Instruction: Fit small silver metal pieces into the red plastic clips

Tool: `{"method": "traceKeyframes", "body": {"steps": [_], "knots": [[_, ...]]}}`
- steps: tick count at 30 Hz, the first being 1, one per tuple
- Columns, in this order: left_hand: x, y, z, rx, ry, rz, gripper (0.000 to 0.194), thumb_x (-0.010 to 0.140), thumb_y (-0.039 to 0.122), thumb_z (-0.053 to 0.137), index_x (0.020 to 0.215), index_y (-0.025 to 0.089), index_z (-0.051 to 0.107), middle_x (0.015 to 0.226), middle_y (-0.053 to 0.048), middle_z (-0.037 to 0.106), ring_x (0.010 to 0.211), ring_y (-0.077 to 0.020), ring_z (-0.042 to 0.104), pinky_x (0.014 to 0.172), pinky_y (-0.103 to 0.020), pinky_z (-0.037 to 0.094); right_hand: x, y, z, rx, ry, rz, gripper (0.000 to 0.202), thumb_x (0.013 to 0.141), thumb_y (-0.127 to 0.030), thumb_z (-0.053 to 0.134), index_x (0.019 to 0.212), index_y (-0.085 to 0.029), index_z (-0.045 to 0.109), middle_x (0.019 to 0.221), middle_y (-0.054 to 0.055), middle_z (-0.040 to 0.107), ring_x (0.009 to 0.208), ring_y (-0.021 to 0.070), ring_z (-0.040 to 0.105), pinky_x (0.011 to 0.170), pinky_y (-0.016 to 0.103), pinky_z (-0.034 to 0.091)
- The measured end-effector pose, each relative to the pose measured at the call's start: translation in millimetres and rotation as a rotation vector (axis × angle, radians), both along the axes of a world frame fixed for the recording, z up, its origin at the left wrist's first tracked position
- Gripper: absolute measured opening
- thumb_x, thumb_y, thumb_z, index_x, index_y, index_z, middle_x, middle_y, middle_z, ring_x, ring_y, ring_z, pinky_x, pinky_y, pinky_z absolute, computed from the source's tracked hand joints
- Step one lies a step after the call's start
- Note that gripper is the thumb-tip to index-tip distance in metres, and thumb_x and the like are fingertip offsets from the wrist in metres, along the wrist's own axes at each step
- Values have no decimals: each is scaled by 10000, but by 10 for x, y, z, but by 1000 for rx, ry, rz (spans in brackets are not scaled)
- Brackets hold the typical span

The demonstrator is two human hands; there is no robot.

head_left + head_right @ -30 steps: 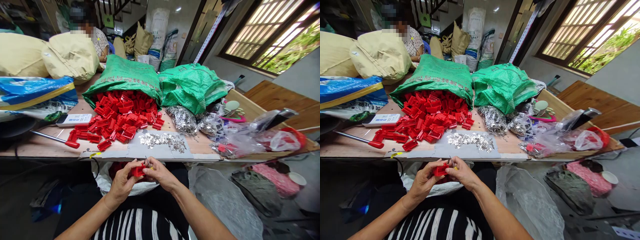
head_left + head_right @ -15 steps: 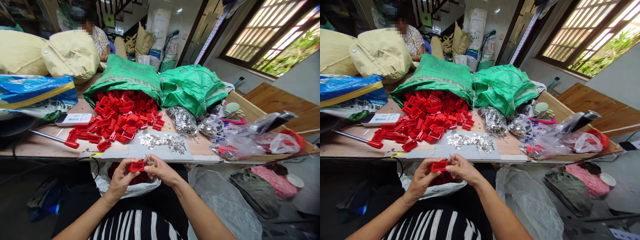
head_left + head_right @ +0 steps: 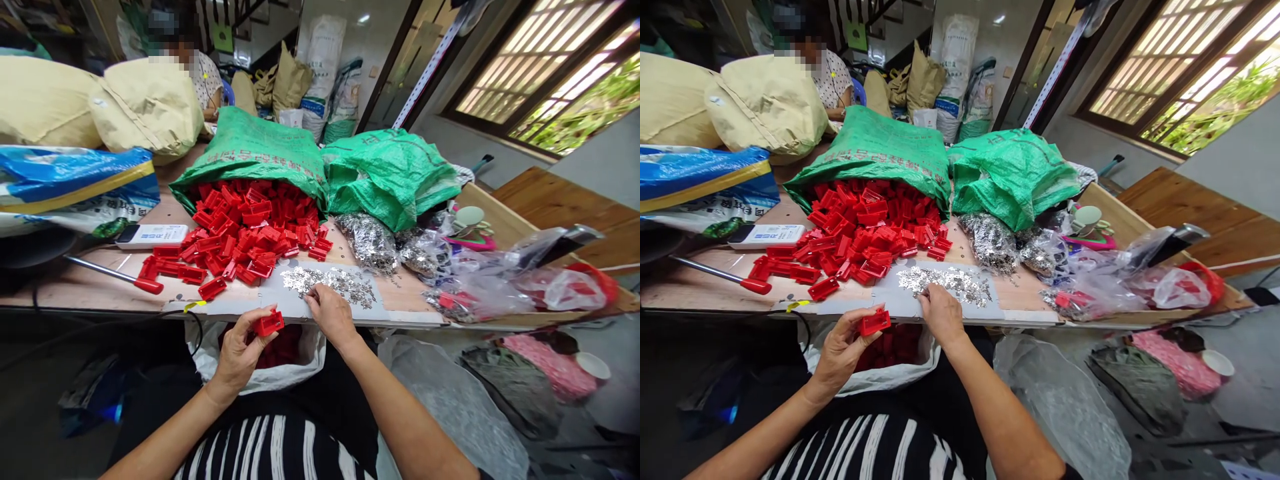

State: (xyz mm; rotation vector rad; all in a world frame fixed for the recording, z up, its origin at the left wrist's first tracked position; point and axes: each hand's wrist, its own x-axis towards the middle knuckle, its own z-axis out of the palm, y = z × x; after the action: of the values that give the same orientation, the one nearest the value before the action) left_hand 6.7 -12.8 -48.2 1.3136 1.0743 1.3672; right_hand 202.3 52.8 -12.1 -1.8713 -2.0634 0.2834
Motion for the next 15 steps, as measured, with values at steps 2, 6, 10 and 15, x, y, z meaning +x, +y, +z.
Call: {"method": "traceKeyframes", "body": {"steps": [2, 6, 10, 15], "knots": [[1, 8, 16, -19, -25, -1, 288, 804, 239, 657, 1084, 222, 592, 1189, -66, 664, 1135, -211, 603, 1020, -381, 446, 9, -9, 9, 4, 24, 15, 70, 851, -239, 563, 788, -209, 570, 803, 32, 633, 723, 164, 560, 621, 259, 336], [11, 21, 107, -75, -104, -2, 279, 801, 248, 662, 1069, 222, 589, 1200, -52, 647, 1115, -187, 601, 1007, -341, 447, 36, -63, 56, -19, 199, 85, 48, 855, -229, 512, 838, -204, 550, 764, 12, 613, 698, 159, 554, 643, 257, 357], [30, 22, 195, -174, -194, -17, 291, 783, 262, 681, 1051, 210, 581, 1072, -29, 659, 946, -151, 638, 903, -297, 502, 9, -154, 158, -82, 436, 189, 51, 845, -246, 523, 842, -204, 551, 761, -6, 614, 693, 144, 541, 655, 246, 378], [53, 31, 216, -274, -334, -74, 405, 786, 276, 672, 1166, 234, 538, 1021, -12, 646, 862, -136, 635, 826, -298, 542, -87, -255, 314, -153, 579, 348, 87, 854, -219, 530, 890, -200, 606, 815, 6, 641, 717, 135, 547, 672, 240, 406]]}}
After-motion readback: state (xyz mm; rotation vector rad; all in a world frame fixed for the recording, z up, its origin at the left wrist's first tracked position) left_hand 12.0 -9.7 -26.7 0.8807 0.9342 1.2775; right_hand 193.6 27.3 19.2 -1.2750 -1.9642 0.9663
